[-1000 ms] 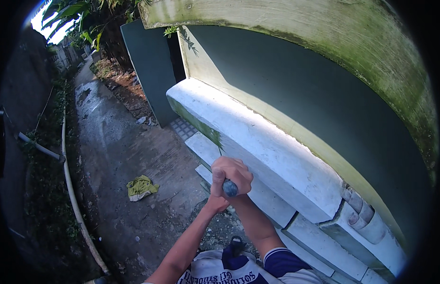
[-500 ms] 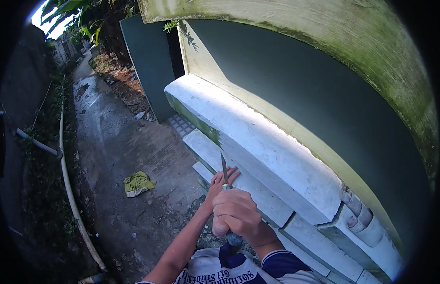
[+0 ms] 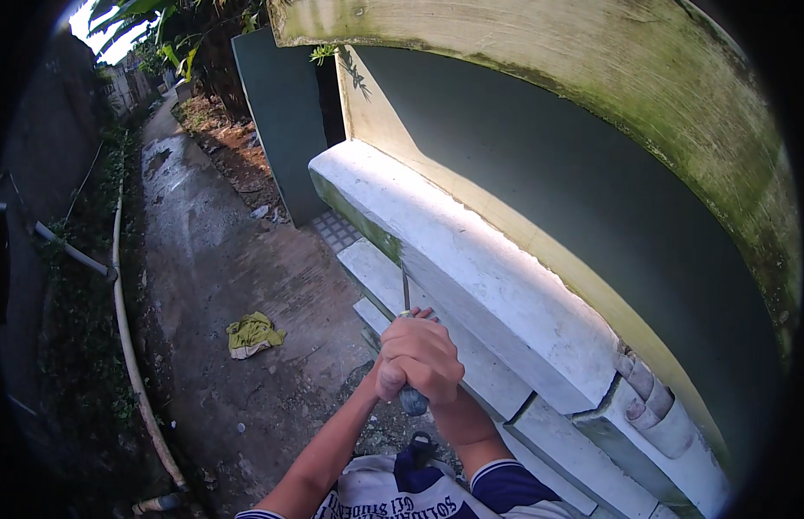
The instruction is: Using a knife to scrape old paint or residue from an exterior wall ledge.
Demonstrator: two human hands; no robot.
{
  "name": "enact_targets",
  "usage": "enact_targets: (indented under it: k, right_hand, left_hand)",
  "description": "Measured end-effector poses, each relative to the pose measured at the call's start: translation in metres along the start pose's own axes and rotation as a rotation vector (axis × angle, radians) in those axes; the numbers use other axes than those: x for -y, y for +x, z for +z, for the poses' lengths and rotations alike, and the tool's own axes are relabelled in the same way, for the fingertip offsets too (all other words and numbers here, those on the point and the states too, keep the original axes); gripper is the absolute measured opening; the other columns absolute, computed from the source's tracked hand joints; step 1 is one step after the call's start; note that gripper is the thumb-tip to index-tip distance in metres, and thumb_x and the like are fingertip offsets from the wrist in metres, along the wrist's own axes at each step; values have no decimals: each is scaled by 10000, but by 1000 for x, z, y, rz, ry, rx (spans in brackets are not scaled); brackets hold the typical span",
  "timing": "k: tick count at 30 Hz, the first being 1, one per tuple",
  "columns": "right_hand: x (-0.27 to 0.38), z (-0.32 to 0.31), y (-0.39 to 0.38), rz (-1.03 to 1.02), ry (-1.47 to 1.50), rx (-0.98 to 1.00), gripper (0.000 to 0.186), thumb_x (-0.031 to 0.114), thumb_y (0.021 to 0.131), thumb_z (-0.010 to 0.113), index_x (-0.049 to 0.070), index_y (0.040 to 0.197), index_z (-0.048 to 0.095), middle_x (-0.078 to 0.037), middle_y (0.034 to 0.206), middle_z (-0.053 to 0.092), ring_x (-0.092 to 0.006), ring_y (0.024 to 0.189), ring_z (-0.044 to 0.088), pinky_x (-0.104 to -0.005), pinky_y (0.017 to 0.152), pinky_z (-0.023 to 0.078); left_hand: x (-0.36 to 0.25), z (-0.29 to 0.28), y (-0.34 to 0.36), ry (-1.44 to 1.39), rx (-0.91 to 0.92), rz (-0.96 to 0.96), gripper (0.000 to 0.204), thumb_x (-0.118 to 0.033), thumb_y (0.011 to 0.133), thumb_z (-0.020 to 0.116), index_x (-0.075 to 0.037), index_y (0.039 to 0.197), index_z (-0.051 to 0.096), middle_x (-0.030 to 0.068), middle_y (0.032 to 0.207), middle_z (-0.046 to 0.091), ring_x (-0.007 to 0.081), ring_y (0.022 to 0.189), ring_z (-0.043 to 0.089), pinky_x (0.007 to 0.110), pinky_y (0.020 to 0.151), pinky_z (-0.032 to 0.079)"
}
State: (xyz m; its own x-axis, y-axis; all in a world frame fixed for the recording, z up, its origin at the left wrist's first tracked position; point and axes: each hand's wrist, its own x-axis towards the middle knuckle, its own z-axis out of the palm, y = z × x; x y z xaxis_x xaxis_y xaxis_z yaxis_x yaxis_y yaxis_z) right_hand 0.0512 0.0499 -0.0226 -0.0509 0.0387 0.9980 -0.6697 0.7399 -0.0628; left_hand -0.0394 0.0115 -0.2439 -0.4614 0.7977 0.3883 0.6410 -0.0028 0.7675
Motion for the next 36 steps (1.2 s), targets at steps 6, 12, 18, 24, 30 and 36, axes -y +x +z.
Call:
enact_targets:
  k: [6,12,18,24,30,36]
  right_hand:
    - [10,2,-7,8,81,-90,237,199,1069,486,61,877,463,-40,608,555,-217,474,594,-354,479,517]
    - [-10,9,-3,89,-19,-181,321,260,1080,481,65,830,435,-27,552,508,-195,446,567,-341,457,485]
    - [9,3,-3,95,-88,-129,345,273,1065,505,70,798,426,-54,553,538,-226,461,596,-349,505,516]
    - [-2,1,-27,57,133,-23,172,111,995,566,48,861,479,-54,640,588,-247,553,638,-376,550,538]
    - [-18,0,-11,84,-50,42,181,143,1037,503,91,878,432,-35,615,573,-231,508,634,-389,516,541]
    - [11,-10,-23,108,66,79,184,143,1031,528,84,883,436,-35,641,598,-244,524,643,-377,565,543]
  left_hand:
    - [-3,-23,-11,344,13,-6,678,-421,949,488,-92,1536,412,152,1615,345,291,1549,219,482,1243,141]
    - [14,13,-2,151,85,43,614,-349,988,468,-76,1535,407,108,1621,349,288,1548,220,474,1244,156]
    - [-7,-16,-9,416,16,44,606,-409,1034,452,-93,1546,387,97,1634,331,272,1545,229,463,1241,158]
    - [7,-19,-7,318,35,38,608,-401,1017,463,-139,1560,382,81,1636,332,269,1545,233,467,1240,155]
    - [-9,-11,-1,392,28,61,599,-395,1021,460,-148,1561,383,77,1639,325,266,1542,238,468,1240,160]
    - [-2,-23,-13,383,-6,11,601,-386,1016,478,-144,1559,385,79,1633,337,268,1541,245,468,1240,159]
